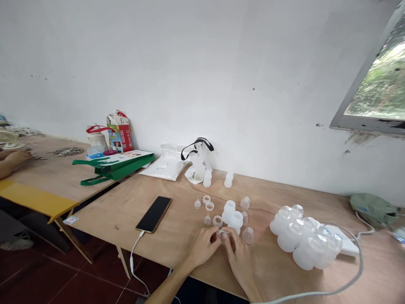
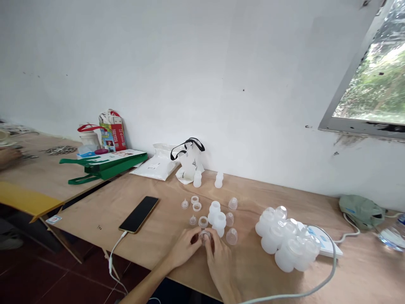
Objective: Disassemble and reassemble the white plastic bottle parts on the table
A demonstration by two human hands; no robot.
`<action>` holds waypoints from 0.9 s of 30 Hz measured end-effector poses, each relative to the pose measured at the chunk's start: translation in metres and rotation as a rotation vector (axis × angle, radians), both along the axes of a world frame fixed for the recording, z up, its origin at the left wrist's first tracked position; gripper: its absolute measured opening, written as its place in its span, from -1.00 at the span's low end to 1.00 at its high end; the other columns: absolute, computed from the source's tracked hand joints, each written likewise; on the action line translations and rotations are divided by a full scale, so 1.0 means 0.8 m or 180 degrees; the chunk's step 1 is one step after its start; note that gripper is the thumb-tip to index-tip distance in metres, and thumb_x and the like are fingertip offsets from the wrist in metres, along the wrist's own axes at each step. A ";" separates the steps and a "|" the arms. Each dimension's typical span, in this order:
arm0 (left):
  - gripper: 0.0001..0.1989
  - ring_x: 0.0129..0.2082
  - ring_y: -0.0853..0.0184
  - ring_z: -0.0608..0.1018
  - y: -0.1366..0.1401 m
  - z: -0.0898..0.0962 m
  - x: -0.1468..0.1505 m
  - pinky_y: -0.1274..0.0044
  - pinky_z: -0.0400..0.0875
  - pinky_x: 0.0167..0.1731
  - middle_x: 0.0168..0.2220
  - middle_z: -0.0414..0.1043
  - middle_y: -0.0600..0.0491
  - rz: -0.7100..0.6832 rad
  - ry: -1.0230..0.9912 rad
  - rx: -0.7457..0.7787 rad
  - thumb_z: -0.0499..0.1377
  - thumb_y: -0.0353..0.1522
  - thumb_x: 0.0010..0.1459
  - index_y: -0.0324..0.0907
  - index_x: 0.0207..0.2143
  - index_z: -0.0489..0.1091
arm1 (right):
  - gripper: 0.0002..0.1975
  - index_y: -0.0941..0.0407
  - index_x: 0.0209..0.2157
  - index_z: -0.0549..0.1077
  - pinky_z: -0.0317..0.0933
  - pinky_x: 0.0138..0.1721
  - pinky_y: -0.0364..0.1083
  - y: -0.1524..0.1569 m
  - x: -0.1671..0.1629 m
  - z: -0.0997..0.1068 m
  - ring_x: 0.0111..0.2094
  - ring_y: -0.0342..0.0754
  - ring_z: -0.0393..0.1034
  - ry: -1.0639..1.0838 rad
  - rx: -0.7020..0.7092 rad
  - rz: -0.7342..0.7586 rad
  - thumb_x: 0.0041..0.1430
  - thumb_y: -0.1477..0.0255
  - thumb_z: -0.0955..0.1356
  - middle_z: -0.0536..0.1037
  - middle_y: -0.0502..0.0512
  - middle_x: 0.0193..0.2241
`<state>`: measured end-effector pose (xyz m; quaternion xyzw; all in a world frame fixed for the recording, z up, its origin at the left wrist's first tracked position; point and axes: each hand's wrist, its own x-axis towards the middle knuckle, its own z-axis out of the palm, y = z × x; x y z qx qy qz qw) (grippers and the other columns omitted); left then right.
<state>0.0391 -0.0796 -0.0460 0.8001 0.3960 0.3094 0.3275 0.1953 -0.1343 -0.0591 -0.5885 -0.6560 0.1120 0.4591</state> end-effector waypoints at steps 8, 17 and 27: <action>-0.68 -0.46 0.33 0.42 -0.002 -0.002 0.000 0.56 0.09 -0.41 -0.47 0.41 0.10 -0.0096 0.0295 0.0125 -0.01 -0.25 0.37 -0.16 -0.46 0.27 | -0.58 -0.01 -0.24 0.48 0.32 -0.46 -0.12 0.003 0.002 -0.011 -0.47 0.00 0.58 -0.0157 -0.0007 -0.0132 0.45 0.07 0.14 0.68 0.00 -0.40; -0.71 -0.49 0.36 0.35 -0.001 0.000 0.002 0.57 0.07 -0.43 -0.52 0.32 0.14 0.0001 0.0170 0.0014 0.04 -0.27 0.31 -0.16 -0.48 0.22 | -0.69 -0.01 -0.15 0.48 0.36 -0.39 -0.12 0.004 0.004 -0.014 -0.41 -0.01 0.60 -0.0169 -0.0012 -0.0068 0.44 0.15 0.19 0.69 -0.01 -0.34; -0.78 -0.45 0.32 0.43 -0.002 0.004 0.000 0.57 0.12 -0.41 -0.46 0.40 0.13 0.0002 0.0066 -0.0108 0.07 -0.28 0.31 -0.15 -0.40 0.30 | -0.71 0.00 -0.17 0.47 0.39 -0.42 -0.12 0.003 0.001 -0.010 -0.46 -0.03 0.57 0.0053 0.0094 0.0017 0.41 0.14 0.22 0.67 0.00 -0.39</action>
